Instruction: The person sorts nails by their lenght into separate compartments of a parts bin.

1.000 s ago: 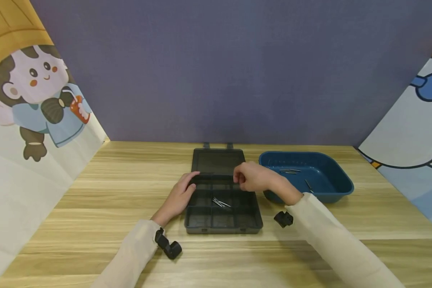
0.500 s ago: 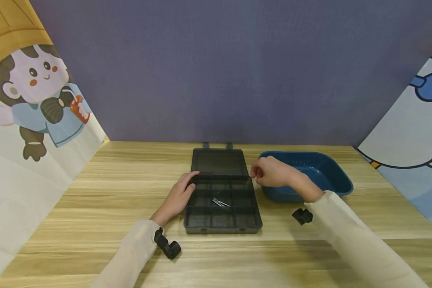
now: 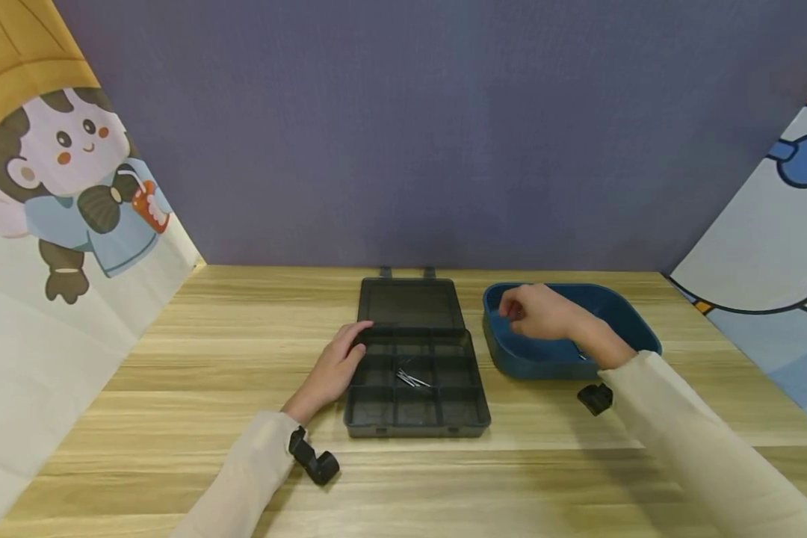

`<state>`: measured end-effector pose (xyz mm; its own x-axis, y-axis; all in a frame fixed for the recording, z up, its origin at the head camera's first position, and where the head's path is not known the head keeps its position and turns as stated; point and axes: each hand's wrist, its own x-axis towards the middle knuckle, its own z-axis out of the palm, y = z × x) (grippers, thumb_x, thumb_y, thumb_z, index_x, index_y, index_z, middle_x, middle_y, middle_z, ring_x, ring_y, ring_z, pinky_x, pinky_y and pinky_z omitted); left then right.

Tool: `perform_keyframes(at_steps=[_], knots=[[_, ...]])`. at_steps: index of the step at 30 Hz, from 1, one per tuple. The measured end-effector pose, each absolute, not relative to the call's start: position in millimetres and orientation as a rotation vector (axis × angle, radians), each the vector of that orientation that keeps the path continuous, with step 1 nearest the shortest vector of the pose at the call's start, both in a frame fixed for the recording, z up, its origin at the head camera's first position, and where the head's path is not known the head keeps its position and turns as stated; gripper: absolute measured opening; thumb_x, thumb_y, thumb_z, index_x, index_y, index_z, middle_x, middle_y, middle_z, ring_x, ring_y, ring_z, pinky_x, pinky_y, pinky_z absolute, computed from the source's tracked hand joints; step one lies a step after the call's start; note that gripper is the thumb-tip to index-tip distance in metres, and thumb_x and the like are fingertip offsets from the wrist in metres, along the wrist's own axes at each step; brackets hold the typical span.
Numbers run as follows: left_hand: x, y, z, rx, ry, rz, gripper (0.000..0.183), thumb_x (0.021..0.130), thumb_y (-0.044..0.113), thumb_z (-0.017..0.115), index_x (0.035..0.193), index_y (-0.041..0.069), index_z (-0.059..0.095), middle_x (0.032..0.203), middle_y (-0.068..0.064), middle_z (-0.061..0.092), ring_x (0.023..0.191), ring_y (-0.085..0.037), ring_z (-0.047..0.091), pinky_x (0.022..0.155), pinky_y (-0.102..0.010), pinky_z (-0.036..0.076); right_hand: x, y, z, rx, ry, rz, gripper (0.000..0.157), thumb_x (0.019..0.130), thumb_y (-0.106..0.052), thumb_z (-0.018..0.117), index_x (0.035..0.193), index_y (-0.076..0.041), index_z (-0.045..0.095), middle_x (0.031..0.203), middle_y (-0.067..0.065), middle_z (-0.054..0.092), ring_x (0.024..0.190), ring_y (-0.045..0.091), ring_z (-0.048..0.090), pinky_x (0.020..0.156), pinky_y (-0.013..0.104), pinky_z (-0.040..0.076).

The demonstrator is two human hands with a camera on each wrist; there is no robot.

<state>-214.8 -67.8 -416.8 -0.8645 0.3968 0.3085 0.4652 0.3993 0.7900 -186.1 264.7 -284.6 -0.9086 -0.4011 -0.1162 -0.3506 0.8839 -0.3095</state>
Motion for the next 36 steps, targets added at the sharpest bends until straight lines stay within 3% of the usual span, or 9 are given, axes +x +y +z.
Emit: perform_keyframes(at_steps=[6, 19, 36], knots=[[-215, -67, -417, -0.794, -2.563, -1.469, 0.041, 0.096, 0.003, 0.044, 0.138, 0.001, 0.046, 0.139, -0.020, 0.047, 0.132, -0.037, 0.041, 0.109, -0.053, 0.032, -196, 286, -295, -0.505, 2.905, -0.427, 0.020, 0.084, 0.002, 0.059, 0.104, 0.003, 0.063, 0.098, 0.017, 0.064, 0.087, 0.025, 0.060, 0.077, 0.042, 0.052], [-214, -67, -416, -0.793, -2.564, -1.488, 0.041, 0.097, 0.004, 0.044, 0.138, 0.001, 0.046, 0.139, -0.020, 0.047, 0.133, -0.037, 0.041, 0.110, -0.053, 0.031, -213, 321, -319, -0.388, 2.886, -0.332, 0.018, 0.084, -0.001, 0.062, 0.102, 0.002, 0.063, 0.095, 0.016, 0.064, 0.082, 0.023, 0.058, 0.073, 0.042, 0.049], [-215, -66, -418, -0.789, -2.568, -1.489, 0.042, 0.097, 0.004, 0.044, 0.138, 0.003, 0.046, 0.139, -0.018, 0.047, 0.133, -0.035, 0.041, 0.110, -0.052, 0.032, -227, 335, -335, -0.357, 2.818, -0.248, 0.028, 0.083, 0.002, 0.061, 0.111, 0.006, 0.061, 0.104, 0.020, 0.062, 0.096, 0.035, 0.059, 0.079, 0.046, 0.051]])
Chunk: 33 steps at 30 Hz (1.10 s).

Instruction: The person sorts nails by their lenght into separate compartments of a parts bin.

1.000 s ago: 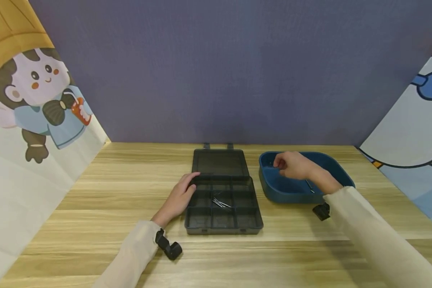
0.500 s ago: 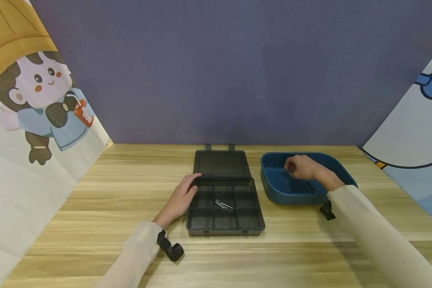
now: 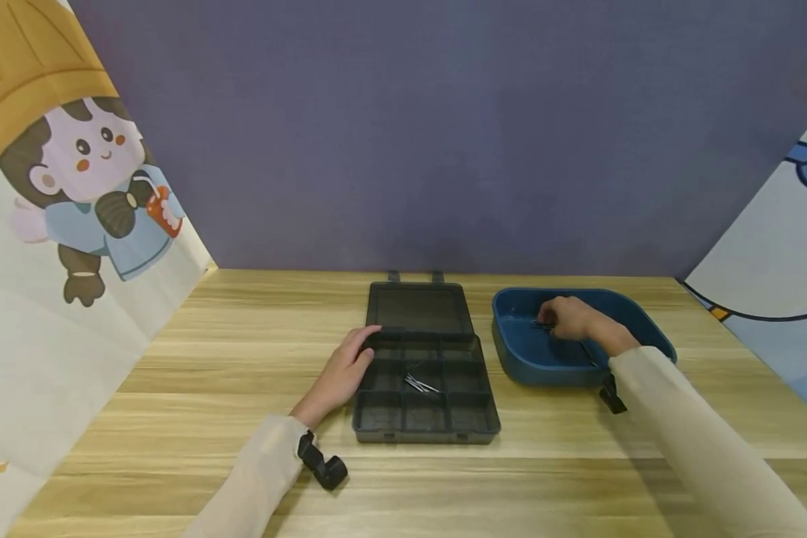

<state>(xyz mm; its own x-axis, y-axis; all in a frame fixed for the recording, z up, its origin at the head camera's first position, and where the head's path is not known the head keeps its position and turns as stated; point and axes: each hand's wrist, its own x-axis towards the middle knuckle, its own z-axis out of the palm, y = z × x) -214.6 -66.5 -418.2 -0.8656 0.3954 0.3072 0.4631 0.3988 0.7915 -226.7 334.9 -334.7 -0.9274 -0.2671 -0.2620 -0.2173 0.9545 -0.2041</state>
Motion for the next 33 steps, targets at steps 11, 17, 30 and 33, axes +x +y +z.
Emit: perform_keyframes(at_steps=[11, 17, 30, 33], knots=[[-213, -65, -416, -0.794, -2.566, -1.504, 0.041, 0.097, 0.005, 0.044, 0.138, 0.003, 0.046, 0.140, -0.018, 0.047, 0.134, -0.035, 0.040, 0.110, -0.052, 0.031, -229, 341, -342, -0.366, 2.830, -0.261, 0.021, 0.082, 0.005, 0.060, 0.102, 0.003, 0.063, 0.094, 0.015, 0.062, 0.085, 0.027, 0.059, 0.073, 0.042, 0.051], [-213, -65, -417, -0.798, -2.567, -1.497, 0.042, 0.097, 0.005, 0.044, 0.139, 0.003, 0.046, 0.140, -0.018, 0.047, 0.134, -0.035, 0.040, 0.110, -0.052, 0.031, -228, 342, -345, -0.362, 2.819, -0.283, 0.013, 0.081, 0.007, 0.056, 0.088, -0.003, 0.062, 0.083, 0.008, 0.060, 0.072, 0.019, 0.053, 0.063, 0.033, 0.046], [-214, -65, -419, -0.807, -2.536, -1.492, 0.041, 0.097, 0.004, 0.044, 0.138, 0.002, 0.046, 0.138, -0.019, 0.048, 0.132, -0.036, 0.042, 0.109, -0.052, 0.032, -228, 341, -349, -0.368, 2.825, -0.310, 0.014, 0.081, 0.007, 0.055, 0.083, -0.006, 0.059, 0.077, 0.005, 0.056, 0.066, 0.017, 0.046, 0.060, 0.029, 0.039], [-214, -66, -419, -0.801, -2.541, -1.492, 0.041, 0.097, 0.004, 0.045, 0.138, 0.002, 0.047, 0.138, -0.019, 0.049, 0.132, -0.036, 0.042, 0.109, -0.052, 0.032, -228, 341, -351, -0.413, 2.858, -0.317, 0.014, 0.079, 0.007, 0.055, 0.082, -0.006, 0.059, 0.074, 0.004, 0.055, 0.064, 0.016, 0.045, 0.059, 0.029, 0.037]])
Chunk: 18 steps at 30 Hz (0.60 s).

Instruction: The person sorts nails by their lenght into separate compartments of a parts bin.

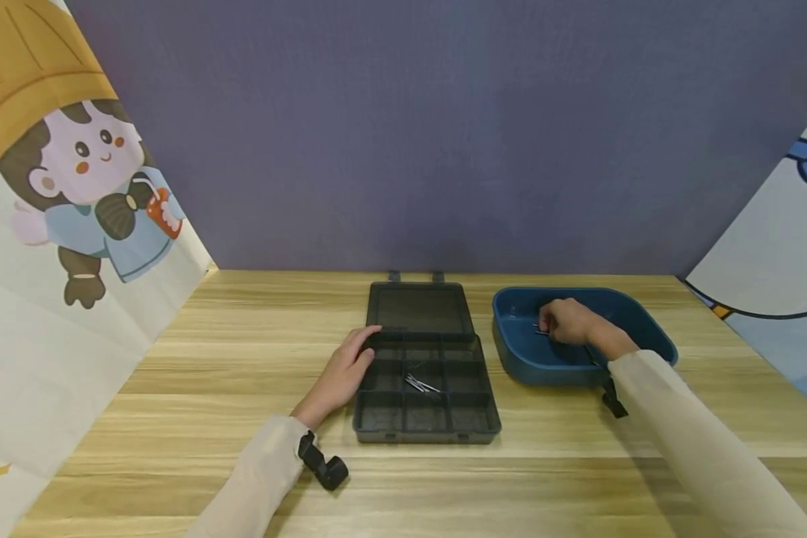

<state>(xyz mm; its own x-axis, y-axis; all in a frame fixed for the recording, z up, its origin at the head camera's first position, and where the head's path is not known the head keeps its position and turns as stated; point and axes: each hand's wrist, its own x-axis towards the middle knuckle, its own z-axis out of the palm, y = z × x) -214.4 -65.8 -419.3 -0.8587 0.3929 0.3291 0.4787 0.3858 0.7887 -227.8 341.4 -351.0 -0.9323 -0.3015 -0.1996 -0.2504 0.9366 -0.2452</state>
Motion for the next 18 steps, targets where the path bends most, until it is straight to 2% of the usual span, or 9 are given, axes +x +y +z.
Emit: perform_keyframes(at_steps=[18], knots=[[-215, -66, -418, -0.804, -2.551, -1.495, 0.042, 0.097, 0.003, 0.044, 0.138, 0.002, 0.046, 0.139, -0.019, 0.047, 0.133, -0.036, 0.041, 0.109, -0.053, 0.032, -228, 340, -342, -0.389, 2.889, -0.341, 0.004, 0.081, -0.004, 0.064, 0.083, -0.004, 0.061, 0.074, 0.004, 0.058, 0.063, 0.015, 0.048, 0.059, 0.030, 0.041]])
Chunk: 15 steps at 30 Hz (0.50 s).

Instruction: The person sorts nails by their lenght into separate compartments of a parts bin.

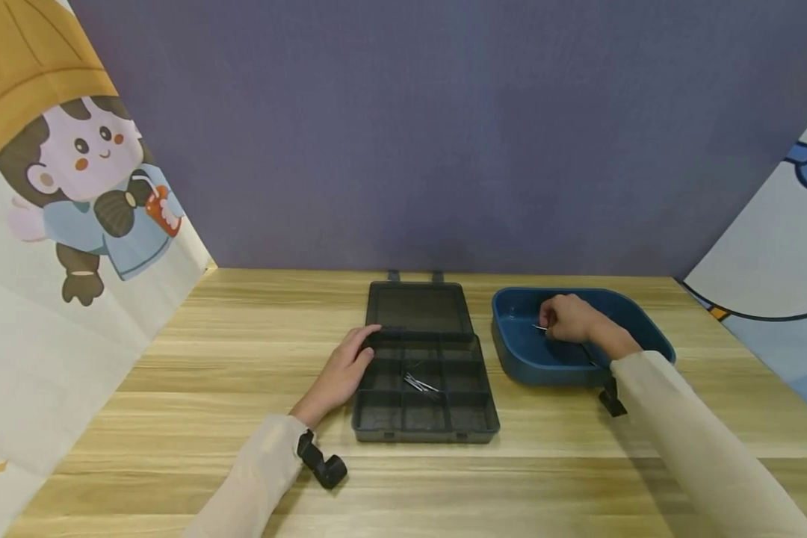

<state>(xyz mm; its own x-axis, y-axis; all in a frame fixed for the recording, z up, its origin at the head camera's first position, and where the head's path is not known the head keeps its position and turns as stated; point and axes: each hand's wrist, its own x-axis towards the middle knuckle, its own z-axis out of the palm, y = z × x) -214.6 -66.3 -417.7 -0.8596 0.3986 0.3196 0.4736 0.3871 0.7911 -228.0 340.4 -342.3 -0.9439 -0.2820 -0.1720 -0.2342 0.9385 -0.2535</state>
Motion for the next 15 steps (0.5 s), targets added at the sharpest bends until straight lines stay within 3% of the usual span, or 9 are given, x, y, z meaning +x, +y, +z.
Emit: perform_keyframes(at_steps=[15], knots=[[-213, -66, -417, -0.792, -2.558, -1.504, 0.041, 0.097, 0.003, 0.045, 0.138, 0.002, 0.046, 0.139, -0.018, 0.048, 0.133, -0.035, 0.041, 0.110, -0.052, 0.032, -213, 330, -326, -0.436, 2.950, -0.442, 0.005, 0.080, 0.000, 0.062, 0.084, -0.001, 0.061, 0.075, 0.006, 0.060, 0.062, 0.015, 0.048, 0.060, 0.031, 0.043]])
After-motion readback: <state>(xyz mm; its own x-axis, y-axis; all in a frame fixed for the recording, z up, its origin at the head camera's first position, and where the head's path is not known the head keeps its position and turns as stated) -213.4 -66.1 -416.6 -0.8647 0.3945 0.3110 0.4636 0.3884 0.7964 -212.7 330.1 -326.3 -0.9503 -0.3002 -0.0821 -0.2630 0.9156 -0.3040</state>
